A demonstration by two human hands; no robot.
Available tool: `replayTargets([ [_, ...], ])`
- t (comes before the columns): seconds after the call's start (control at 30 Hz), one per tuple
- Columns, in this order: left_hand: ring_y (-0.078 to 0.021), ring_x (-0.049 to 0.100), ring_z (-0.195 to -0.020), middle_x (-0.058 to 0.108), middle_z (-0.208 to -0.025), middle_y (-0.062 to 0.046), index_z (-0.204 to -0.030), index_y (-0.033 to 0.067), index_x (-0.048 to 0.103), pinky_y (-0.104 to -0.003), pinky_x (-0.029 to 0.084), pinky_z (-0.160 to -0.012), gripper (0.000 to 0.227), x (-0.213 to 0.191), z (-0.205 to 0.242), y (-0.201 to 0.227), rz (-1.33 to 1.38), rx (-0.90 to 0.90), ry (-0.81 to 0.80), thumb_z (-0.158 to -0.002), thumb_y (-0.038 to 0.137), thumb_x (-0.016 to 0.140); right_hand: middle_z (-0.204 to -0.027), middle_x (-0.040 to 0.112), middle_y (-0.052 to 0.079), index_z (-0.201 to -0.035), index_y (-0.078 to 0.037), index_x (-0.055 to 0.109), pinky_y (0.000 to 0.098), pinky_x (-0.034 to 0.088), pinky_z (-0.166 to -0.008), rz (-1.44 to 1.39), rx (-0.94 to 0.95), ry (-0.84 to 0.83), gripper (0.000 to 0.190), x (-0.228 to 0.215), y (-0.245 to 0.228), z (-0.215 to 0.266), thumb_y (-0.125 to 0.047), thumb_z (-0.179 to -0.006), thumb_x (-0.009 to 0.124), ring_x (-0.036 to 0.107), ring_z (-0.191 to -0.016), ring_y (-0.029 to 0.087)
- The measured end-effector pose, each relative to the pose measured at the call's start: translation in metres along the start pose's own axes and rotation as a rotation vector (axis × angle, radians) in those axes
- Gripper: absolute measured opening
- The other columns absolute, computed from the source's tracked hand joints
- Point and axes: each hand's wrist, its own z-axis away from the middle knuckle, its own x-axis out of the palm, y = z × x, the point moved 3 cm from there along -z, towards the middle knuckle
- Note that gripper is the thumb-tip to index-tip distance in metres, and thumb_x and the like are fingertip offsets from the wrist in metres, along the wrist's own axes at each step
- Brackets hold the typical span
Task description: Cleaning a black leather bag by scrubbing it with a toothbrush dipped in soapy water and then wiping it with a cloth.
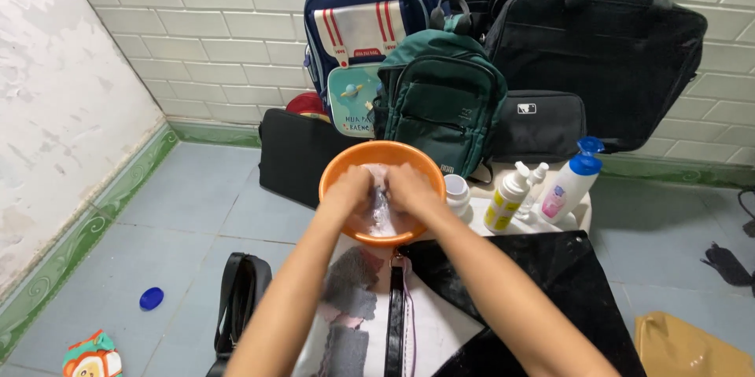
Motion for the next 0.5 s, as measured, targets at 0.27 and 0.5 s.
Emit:
replayTargets([
  [0.27,-0.0418,0.070,-0.114,0.071,-0.119,-0.019,-0.113,0.0086,0.075,-0.054,0.060,-0.093,0.038,0.007,-0.004,0.006,-0.007,-0.003,-0.027,-0.076,0.005,0.078,-0.107,0.075,0.018,-0.101,-0.013,0.080,0.0571,0.057,-0.094,-0.078,0.035,-0.069,0.020,0.005,-0.003,-0.004,-0.011,-0.083,0.072,0.071,-0.111,0.041],
  [0.5,-0.0420,0.071,-0.108,0.079,-0.097,-0.019,-0.095,0.0132,0.082,-0.052,0.056,-0.095,0.027,-0.162,0.116,0.035,0.194,0.160,0.253,-0.079,0.032,0.070,-0.099,0.078,0.017,-0.097,-0.015,0.082,0.0512,0.058,-0.091,-0.389,-0.066,0.175,0.018,-0.105,-0.006,0.039,-0.017,-0.083,0.071,0.072,-0.107,0.039],
])
